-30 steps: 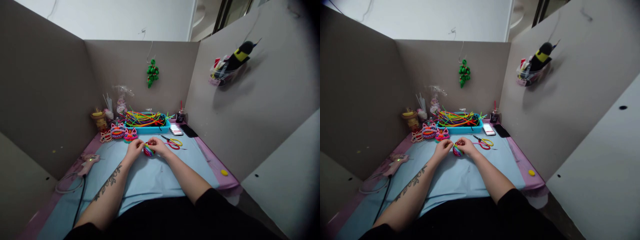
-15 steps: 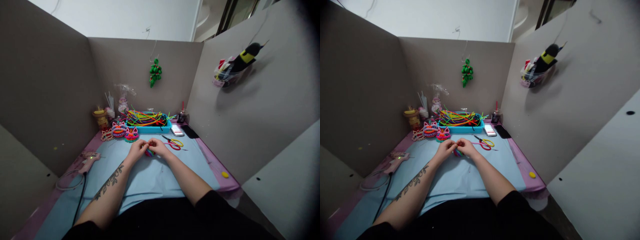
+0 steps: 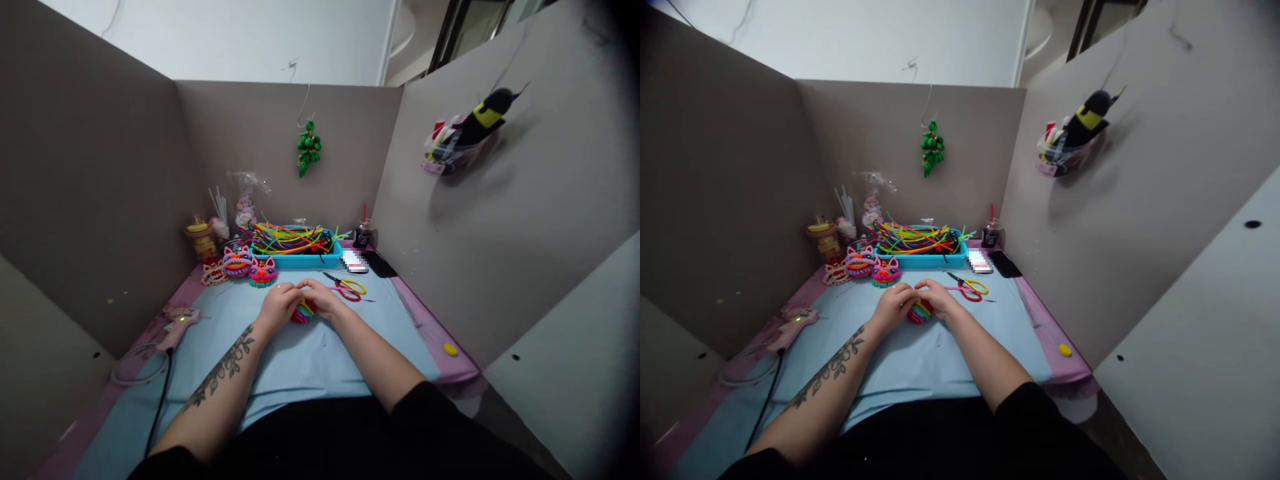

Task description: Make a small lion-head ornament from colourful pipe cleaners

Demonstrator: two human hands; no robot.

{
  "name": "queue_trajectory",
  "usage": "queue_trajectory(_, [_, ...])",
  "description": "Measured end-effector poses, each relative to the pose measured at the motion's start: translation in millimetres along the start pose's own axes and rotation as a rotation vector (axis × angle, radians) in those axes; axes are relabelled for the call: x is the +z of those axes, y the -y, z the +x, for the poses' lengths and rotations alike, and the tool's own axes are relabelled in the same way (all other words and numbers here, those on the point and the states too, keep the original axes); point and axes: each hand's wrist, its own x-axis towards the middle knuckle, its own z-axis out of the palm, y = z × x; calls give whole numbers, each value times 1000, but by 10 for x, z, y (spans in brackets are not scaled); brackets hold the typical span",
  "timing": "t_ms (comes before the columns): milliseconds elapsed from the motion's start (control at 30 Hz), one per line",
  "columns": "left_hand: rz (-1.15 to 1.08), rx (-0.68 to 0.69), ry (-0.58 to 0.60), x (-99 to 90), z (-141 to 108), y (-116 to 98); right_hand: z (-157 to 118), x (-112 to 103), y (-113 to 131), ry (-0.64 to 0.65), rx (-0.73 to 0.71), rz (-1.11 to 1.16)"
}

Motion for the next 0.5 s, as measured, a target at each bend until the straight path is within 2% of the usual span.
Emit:
queue_trajectory(100, [57, 36, -15, 2, -6, -7, 26, -3, -10, -36, 1, 42])
queue_trajectory(233, [123, -18, -47, 15, -21, -23, 85, 6, 4, -271, -106, 199])
queue_trajectory(300, [121, -103, -52, 40, -30, -35, 105, 14, 12, -307, -156, 308])
queue_trajectory(500, [-74, -502, 65, 193, -28, 19, 123, 48, -17, -209, -253, 441])
